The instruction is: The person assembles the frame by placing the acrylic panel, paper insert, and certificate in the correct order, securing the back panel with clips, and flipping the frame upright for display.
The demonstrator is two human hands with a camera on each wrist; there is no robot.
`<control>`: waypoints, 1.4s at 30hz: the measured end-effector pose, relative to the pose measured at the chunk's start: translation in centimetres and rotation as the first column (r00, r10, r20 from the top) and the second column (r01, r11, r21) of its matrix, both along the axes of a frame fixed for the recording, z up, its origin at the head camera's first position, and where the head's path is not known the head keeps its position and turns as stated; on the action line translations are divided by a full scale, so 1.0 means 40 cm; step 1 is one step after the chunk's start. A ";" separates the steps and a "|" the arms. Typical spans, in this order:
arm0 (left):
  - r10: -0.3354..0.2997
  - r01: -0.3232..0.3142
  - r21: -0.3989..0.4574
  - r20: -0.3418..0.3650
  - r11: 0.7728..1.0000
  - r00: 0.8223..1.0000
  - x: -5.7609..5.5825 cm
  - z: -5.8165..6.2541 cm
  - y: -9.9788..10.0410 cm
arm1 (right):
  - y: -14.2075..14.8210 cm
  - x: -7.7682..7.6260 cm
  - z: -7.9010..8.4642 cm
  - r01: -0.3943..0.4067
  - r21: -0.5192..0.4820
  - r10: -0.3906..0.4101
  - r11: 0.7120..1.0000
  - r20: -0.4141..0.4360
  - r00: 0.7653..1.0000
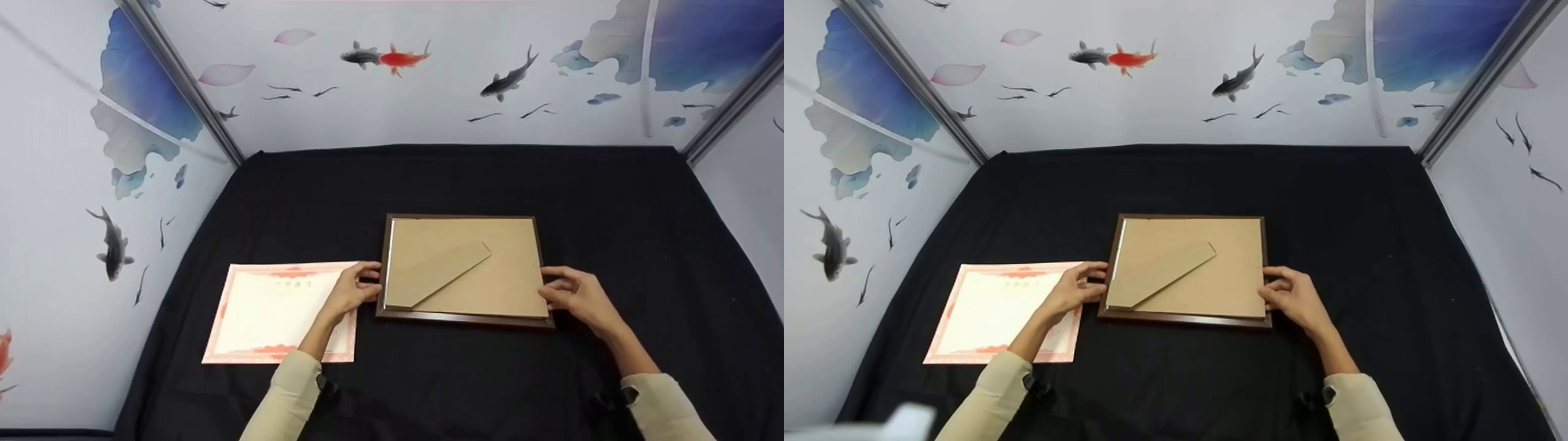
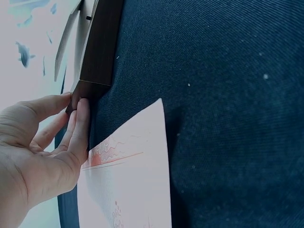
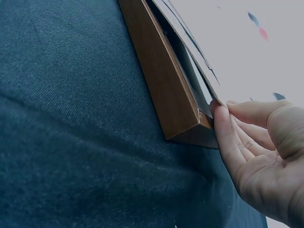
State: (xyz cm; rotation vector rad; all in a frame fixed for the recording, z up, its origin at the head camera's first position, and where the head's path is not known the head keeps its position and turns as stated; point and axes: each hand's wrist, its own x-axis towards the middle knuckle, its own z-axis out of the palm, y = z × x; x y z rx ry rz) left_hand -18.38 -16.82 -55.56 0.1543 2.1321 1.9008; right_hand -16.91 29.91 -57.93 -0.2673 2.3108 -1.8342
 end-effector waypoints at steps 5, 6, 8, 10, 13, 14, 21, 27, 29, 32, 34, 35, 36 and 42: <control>0.000 0.000 -0.005 0.005 1.000 1.000 0.000 -0.003 0.000 | -0.011 -0.005 0.015 -0.013 0.079 0.012 0.997 0.008 1.000; 0.002 -0.002 -0.007 0.004 1.000 1.000 0.000 -0.002 0.000 | -0.014 -0.006 0.019 -0.015 0.101 0.015 0.995 0.002 1.000; 0.001 -0.001 -0.010 0.005 1.000 1.000 0.000 -0.002 0.000 | -0.017 -0.008 0.025 -0.018 0.156 0.021 0.988 -0.013 1.000; 0.000 0.000 -0.014 0.004 1.000 1.000 0.001 0.000 0.000 | -0.019 -0.011 0.030 -0.014 0.208 0.020 0.978 -0.028 0.999; -0.002 0.002 -0.021 -0.002 1.000 1.000 0.001 0.003 0.001 | -0.019 -0.014 0.032 -0.012 0.246 0.019 0.969 -0.027 0.999; -0.003 0.003 -0.023 -0.003 1.000 1.000 0.001 0.004 0.002 | -0.018 -0.015 0.032 -0.013 0.251 0.019 0.968 -0.025 1.000; 0.002 -0.003 -0.045 -0.014 0.999 1.000 0.003 0.005 0.005 | -0.020 -0.020 0.041 -0.038 0.300 0.045 0.953 -0.018 0.999; 0.018 -0.019 -0.034 -0.033 0.999 0.999 0.004 -0.009 0.006 | -0.018 -0.023 0.043 -0.075 0.308 0.088 0.948 -0.026 0.996; 0.015 -0.016 -0.034 -0.031 0.999 0.999 0.005 -0.002 0.006 | -0.018 -0.025 0.042 -0.078 0.308 0.092 0.948 -0.033 0.995; 0.006 -0.007 -0.049 -0.028 0.999 1.000 0.000 -0.005 0.006 | -0.021 -0.030 0.037 -0.076 0.306 0.098 0.949 -0.057 0.994; 0.003 -0.005 -0.070 -0.030 0.998 1.000 -0.009 -0.021 0.004 | -0.022 -0.033 0.033 -0.078 0.304 0.105 0.949 -0.071 0.992; 0.002 -0.005 -0.080 -0.032 0.997 0.999 -0.014 -0.032 0.003 | -0.022 -0.035 0.031 -0.080 0.306 0.109 0.949 -0.079 0.991; 0.002 -0.005 -0.089 -0.034 0.996 0.999 -0.018 -0.042 0.002 | -0.022 -0.036 0.028 -0.081 0.308 0.113 0.948 -0.086 0.990; -0.008 0.004 -0.109 -0.039 0.994 0.999 -0.029 -0.080 0.003 | -0.011 -0.037 0.014 -0.077 0.299 0.116 0.951 -0.115 0.987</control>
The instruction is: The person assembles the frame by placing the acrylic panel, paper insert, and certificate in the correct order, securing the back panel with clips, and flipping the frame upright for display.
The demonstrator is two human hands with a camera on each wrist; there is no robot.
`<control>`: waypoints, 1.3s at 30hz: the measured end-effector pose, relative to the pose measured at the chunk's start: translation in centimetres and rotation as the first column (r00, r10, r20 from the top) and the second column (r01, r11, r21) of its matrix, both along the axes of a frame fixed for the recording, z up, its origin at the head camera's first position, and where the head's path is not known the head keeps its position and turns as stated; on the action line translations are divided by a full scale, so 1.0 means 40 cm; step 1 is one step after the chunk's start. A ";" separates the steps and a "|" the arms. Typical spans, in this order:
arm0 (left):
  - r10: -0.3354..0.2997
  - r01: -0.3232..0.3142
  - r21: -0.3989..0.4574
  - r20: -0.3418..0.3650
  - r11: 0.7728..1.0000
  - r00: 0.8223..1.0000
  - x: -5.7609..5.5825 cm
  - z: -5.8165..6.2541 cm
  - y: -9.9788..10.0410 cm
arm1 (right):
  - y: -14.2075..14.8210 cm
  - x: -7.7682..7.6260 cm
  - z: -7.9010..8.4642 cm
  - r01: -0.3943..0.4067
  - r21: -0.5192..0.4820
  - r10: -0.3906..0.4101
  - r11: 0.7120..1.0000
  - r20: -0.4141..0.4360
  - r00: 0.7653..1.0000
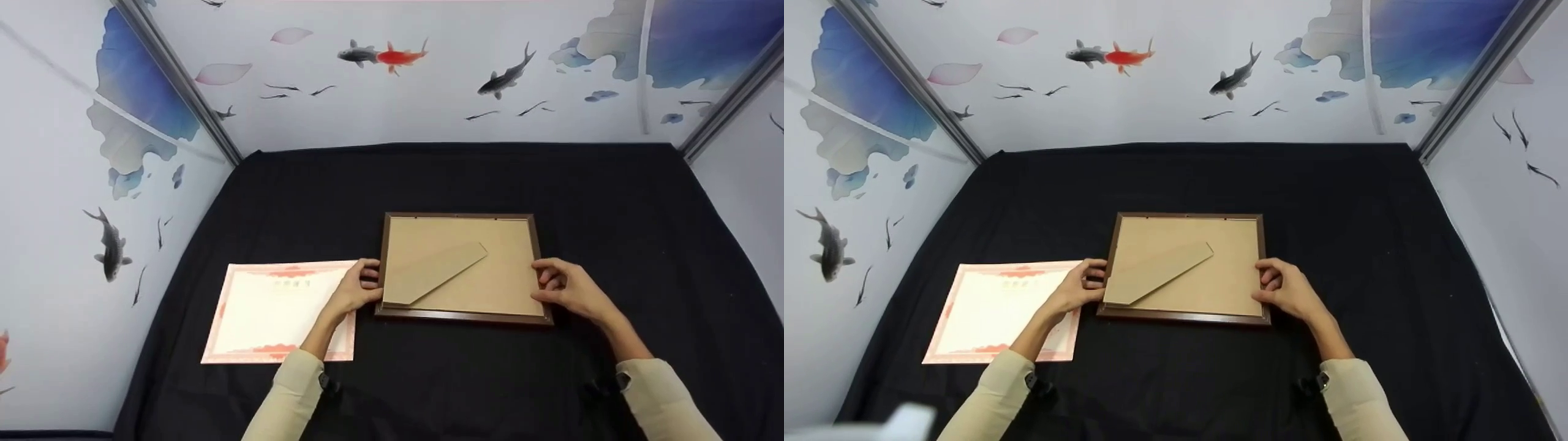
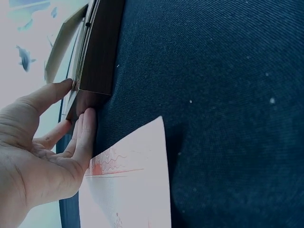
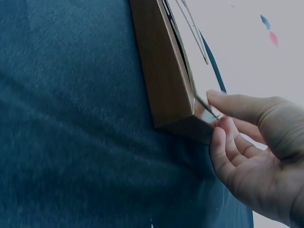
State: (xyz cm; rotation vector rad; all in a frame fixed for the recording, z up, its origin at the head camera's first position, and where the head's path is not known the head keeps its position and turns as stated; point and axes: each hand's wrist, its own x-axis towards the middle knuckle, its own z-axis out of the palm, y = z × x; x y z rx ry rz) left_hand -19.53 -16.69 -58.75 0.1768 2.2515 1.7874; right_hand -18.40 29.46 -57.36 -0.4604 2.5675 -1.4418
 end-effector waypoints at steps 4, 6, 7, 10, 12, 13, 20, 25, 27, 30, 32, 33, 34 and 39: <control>-0.010 0.010 -0.013 0.000 1.000 1.000 0.001 -0.001 -0.002 | 0.017 0.001 -0.004 -0.054 -0.061 0.056 0.997 0.039 0.998; -0.032 0.032 -0.019 0.003 0.999 0.999 0.001 0.001 -0.005 | 0.026 0.002 -0.006 -0.085 -0.088 0.091 0.992 0.064 0.994; -0.049 0.049 -0.020 0.007 0.999 0.999 0.001 0.003 -0.007 | 0.030 0.004 -0.006 -0.099 -0.098 0.106 0.990 0.075 0.992; -0.109 0.110 -0.026 0.021 0.994 0.994 0.002 0.008 -0.013 | 0.039 0.009 -0.010 -0.144 -0.093 0.151 0.985 0.076 0.986; -0.149 0.150 -0.036 0.034 0.988 0.988 0.002 0.013 -0.018 | 0.042 0.013 -0.013 -0.169 -0.071 0.173 0.983 0.059 0.983; -0.165 0.167 -0.041 0.043 0.985 0.985 0.003 0.015 -0.020 | 0.043 0.014 -0.015 -0.177 -0.063 0.180 0.982 0.049 0.982; -0.213 0.215 -0.034 0.057 0.976 0.975 0.005 0.017 -0.024 | 0.039 0.023 -0.022 -0.156 -0.059 0.158 0.986 0.026 0.987; -0.184 0.185 -0.049 0.039 0.981 0.982 0.006 0.013 -0.018 | 0.037 0.023 -0.023 -0.143 -0.065 0.143 0.988 -0.008 0.990; -0.177 0.179 -0.065 0.027 0.982 0.984 0.005 0.013 -0.015 | 0.037 0.023 -0.024 -0.152 -0.054 0.150 0.987 -0.036 0.988; -0.173 0.173 -0.088 0.014 0.981 0.985 0.004 0.013 -0.013 | 0.036 0.022 -0.028 -0.160 -0.038 0.158 0.986 -0.056 0.986; -0.171 0.171 -0.090 0.017 0.981 0.985 0.003 0.013 -0.013 | 0.035 0.022 -0.031 -0.153 -0.034 0.151 0.988 -0.055 0.987; -0.167 0.168 -0.091 0.017 0.982 0.986 0.003 0.013 -0.012 | 0.035 0.021 -0.032 -0.147 -0.031 0.146 0.989 -0.052 0.988; -0.163 0.164 -0.091 0.016 0.982 0.986 0.002 0.013 -0.012 | 0.033 0.021 -0.033 -0.141 -0.025 0.140 0.990 -0.049 0.989; -0.145 0.144 -0.098 0.002 0.985 0.989 0.002 0.010 -0.006 | 0.026 0.018 -0.034 -0.117 0.023 0.118 0.993 -0.055 0.992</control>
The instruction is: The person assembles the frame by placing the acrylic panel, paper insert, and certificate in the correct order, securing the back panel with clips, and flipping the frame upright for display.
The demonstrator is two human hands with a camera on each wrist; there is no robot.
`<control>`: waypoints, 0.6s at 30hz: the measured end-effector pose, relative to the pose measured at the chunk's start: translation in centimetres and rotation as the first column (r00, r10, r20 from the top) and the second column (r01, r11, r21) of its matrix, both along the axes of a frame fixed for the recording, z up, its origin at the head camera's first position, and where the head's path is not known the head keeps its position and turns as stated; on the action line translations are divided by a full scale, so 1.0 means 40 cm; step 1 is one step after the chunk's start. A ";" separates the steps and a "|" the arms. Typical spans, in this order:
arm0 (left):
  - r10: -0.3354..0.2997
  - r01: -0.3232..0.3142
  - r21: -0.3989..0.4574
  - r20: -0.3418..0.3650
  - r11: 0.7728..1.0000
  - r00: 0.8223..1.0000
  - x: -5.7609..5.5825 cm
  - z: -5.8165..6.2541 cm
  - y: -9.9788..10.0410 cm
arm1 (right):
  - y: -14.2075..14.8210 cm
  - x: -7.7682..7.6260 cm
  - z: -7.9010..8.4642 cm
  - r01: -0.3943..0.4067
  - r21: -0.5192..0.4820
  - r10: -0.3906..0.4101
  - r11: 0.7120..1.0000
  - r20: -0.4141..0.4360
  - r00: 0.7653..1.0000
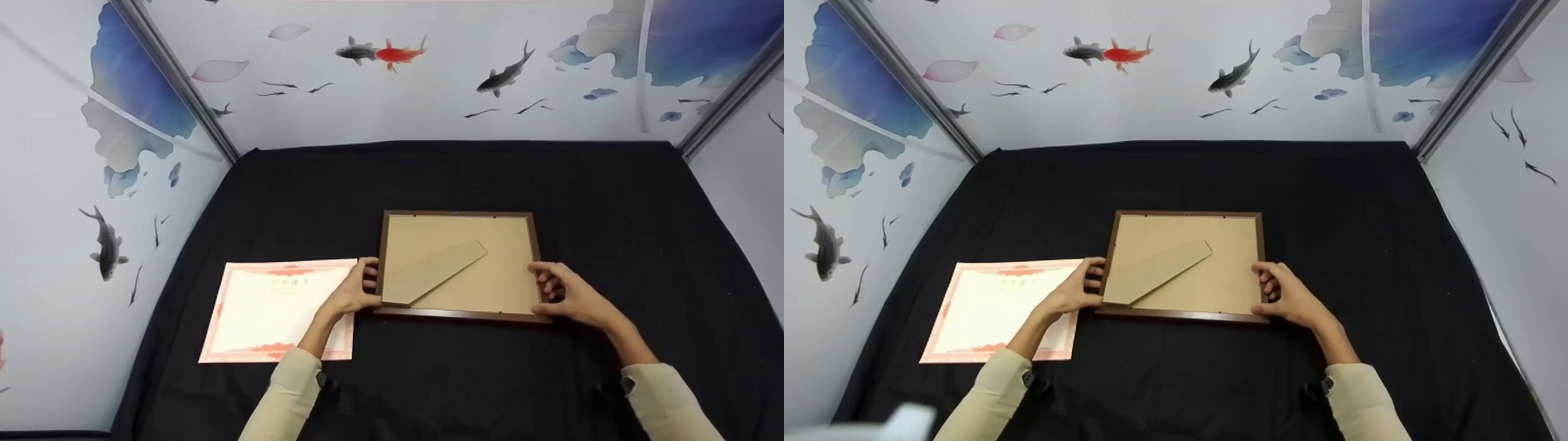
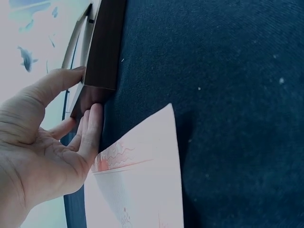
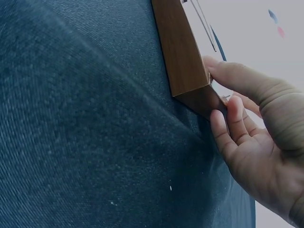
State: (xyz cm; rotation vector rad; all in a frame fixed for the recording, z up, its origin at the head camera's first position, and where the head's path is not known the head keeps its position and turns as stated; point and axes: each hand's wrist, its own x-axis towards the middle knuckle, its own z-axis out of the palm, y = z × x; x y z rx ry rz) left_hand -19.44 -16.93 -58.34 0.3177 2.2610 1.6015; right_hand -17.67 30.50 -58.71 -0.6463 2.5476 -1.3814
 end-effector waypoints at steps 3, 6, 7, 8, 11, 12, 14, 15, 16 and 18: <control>0.002 -0.002 0.000 -0.001 1.000 1.000 0.005 0.016 0.005 | -0.002 0.001 0.003 -0.002 0.001 0.002 1.000 -0.013 1.000; 0.007 -0.007 -0.005 0.026 1.000 1.000 0.004 0.022 0.001 | -0.005 -0.001 0.004 -0.003 -0.007 0.002 1.000 -0.013 1.000; 0.012 -0.012 -0.001 0.040 1.000 0.999 0.003 0.024 -0.001 | -0.005 -0.002 0.003 -0.002 -0.009 0.001 1.000 -0.014 1.000; 0.018 -0.019 0.008 0.056 1.000 0.998 0.002 0.025 -0.001 | -0.004 -0.003 0.002 0.002 -0.013 -0.002 1.000 -0.013 1.000; 0.039 -0.042 0.032 0.088 0.999 0.995 -0.003 0.012 -0.004 | -0.001 -0.004 -0.005 0.025 -0.033 -0.026 0.999 -0.016 1.000; 0.046 -0.050 0.043 0.098 0.998 0.994 -0.002 0.011 -0.003 | 0.001 -0.003 -0.008 0.038 -0.042 -0.039 0.998 -0.018 0.999; 0.058 -0.065 0.056 0.113 0.996 0.992 -0.001 0.009 -0.001 | 0.003 -0.001 -0.015 0.070 -0.066 -0.071 0.995 -0.010 0.997; 0.064 -0.071 0.057 0.118 0.996 0.991 0.000 0.009 0.000 | 0.003 0.000 -0.017 0.088 -0.078 -0.088 0.993 0.001 0.996; 0.070 -0.078 0.058 0.119 0.995 0.990 0.001 0.009 0.001 | 0.004 0.002 -0.019 0.106 -0.089 -0.105 0.990 0.015 0.994; 0.079 -0.087 0.061 0.116 0.994 0.990 0.003 0.008 0.002 | 0.004 0.003 -0.020 0.131 -0.107 -0.127 0.986 0.043 0.991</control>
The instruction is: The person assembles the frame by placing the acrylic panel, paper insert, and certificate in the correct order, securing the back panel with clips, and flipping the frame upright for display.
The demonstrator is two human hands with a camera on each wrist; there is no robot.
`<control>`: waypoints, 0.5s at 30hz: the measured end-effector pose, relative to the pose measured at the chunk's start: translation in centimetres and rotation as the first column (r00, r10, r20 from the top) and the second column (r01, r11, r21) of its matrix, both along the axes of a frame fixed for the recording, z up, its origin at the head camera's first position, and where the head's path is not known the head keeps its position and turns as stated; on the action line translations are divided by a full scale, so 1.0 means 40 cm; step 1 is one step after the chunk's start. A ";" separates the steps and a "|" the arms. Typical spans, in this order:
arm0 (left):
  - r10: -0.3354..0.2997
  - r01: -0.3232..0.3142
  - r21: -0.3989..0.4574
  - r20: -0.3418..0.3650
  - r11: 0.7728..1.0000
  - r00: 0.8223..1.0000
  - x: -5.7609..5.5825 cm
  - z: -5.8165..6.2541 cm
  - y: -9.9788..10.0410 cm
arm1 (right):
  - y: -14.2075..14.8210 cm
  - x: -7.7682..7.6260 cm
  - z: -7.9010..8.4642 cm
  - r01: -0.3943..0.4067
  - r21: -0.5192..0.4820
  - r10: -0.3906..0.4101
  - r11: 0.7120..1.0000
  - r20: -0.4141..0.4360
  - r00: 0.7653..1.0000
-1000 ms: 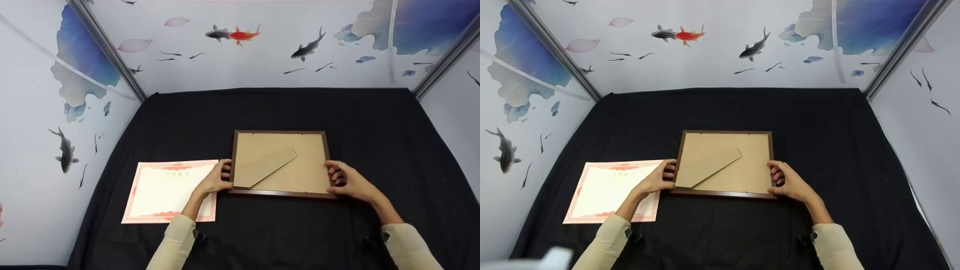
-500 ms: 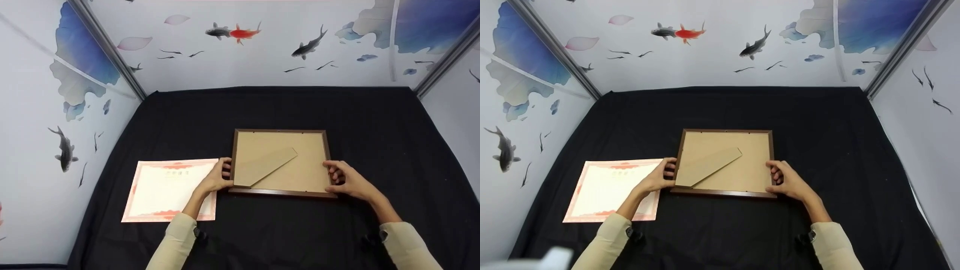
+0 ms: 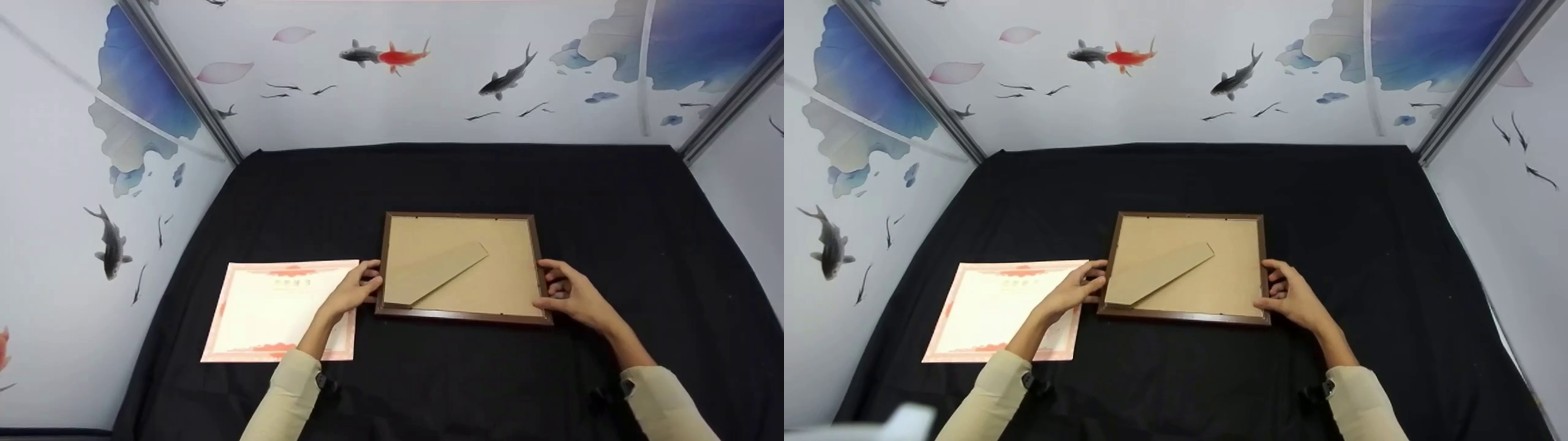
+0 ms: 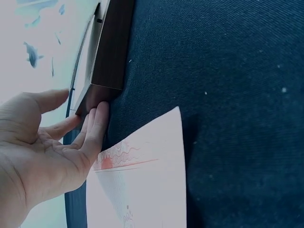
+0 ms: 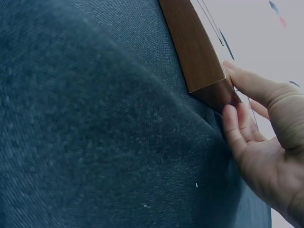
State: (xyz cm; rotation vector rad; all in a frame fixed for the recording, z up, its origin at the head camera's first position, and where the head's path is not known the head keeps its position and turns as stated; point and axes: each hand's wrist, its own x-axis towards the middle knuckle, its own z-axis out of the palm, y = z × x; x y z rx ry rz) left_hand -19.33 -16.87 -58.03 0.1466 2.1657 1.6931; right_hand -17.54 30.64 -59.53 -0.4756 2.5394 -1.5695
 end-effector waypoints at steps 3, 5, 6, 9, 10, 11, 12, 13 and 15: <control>0.014 -0.015 -0.014 -0.014 1.000 1.000 0.001 -0.001 0.005 | 0.000 0.001 0.000 0.018 -0.022 -0.018 1.000 0.028 0.999; 0.020 -0.021 -0.030 -0.030 0.999 0.999 0.002 0.000 0.009 | 0.000 0.000 0.001 0.022 -0.024 -0.021 0.999 0.030 0.999; 0.022 -0.023 -0.038 -0.038 0.999 0.999 0.003 0.001 0.011 | 0.000 -0.001 0.002 0.025 -0.024 -0.024 0.999 0.032 0.999; 0.014 -0.018 -0.064 -0.069 0.998 0.998 0.005 0.001 0.013 | 0.000 -0.002 0.002 0.025 -0.017 -0.024 1.000 0.040 0.999; 0.011 -0.017 -0.073 -0.077 0.997 0.997 0.006 0.002 0.014 | 0.001 -0.001 0.002 0.025 -0.013 -0.024 1.000 0.045 0.999; 0.009 -0.015 -0.079 -0.083 0.997 0.996 0.006 0.001 0.014 | 0.001 -0.001 0.002 0.025 -0.010 -0.024 1.000 0.049 0.998; 0.006 -0.014 -0.083 -0.088 0.996 0.996 0.006 0.001 0.014 | 0.001 0.000 0.001 0.024 -0.004 -0.024 1.000 0.052 0.998; 0.006 -0.014 -0.085 -0.093 0.996 0.996 0.005 -0.001 0.014 | 0.002 0.000 0.001 0.022 -0.001 -0.022 1.000 0.055 0.998; 0.005 -0.014 -0.087 -0.101 0.996 0.995 0.004 -0.002 0.015 | 0.004 0.001 0.001 0.021 0.005 -0.021 1.000 0.054 0.998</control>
